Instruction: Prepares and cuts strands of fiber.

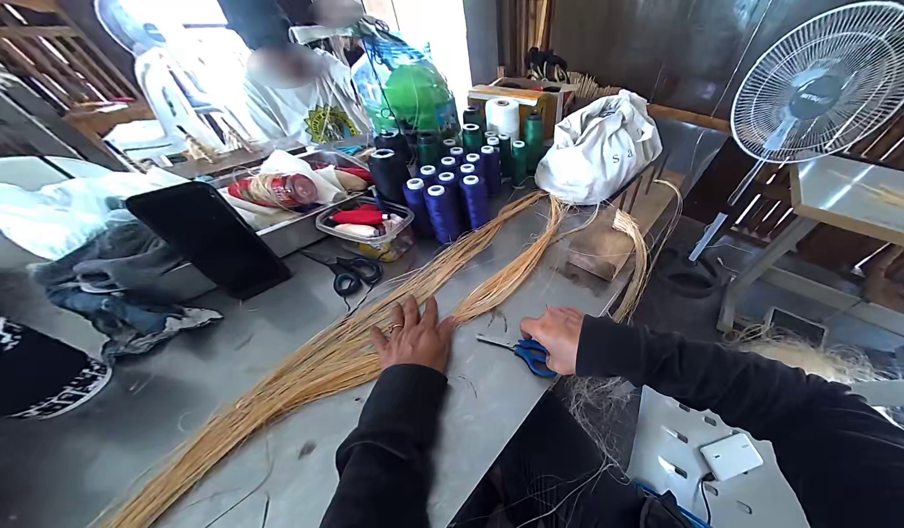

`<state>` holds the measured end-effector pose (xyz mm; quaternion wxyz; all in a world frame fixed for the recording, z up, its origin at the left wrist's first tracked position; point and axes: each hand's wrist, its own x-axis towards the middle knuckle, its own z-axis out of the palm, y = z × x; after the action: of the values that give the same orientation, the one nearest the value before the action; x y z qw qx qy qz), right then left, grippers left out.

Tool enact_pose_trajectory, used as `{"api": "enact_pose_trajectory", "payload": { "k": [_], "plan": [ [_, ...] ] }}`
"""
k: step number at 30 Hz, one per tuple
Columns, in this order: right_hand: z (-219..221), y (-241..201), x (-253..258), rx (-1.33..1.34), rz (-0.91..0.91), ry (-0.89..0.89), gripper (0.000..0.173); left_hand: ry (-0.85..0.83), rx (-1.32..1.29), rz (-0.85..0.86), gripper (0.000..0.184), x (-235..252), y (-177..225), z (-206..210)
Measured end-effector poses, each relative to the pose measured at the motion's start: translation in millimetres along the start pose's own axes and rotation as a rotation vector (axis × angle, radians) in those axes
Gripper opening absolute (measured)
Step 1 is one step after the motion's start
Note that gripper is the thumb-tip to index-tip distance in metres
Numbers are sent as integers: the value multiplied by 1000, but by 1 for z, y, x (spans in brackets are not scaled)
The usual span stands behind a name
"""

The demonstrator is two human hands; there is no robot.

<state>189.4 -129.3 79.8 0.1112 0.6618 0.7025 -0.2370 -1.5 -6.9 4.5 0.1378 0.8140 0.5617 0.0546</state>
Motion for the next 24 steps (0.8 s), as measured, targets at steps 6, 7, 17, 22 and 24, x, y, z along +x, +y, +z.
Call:
{"api": "enact_pose_trajectory", "payload": {
  "k": [6, 7, 17, 22, 24],
  "plan": [
    [18, 19, -9, 194, 43, 175, 51, 1, 15, -8, 60, 0, 0, 0],
    [20, 21, -10, 178, 37, 190, 50, -7, 15, -15, 60, 0, 1, -2],
    [49, 29, -5, 512, 4, 678, 41, 663, -378, 336, 26, -25, 3, -21],
    [63, -2, -4, 650, -93, 726, 40, -201, -1221, 333, 28, -38, 39, -1],
    [68, -12, -1, 614, -135, 808, 38, -207, -1330, 296, 25, -41, 48, 3]
  ]
}}
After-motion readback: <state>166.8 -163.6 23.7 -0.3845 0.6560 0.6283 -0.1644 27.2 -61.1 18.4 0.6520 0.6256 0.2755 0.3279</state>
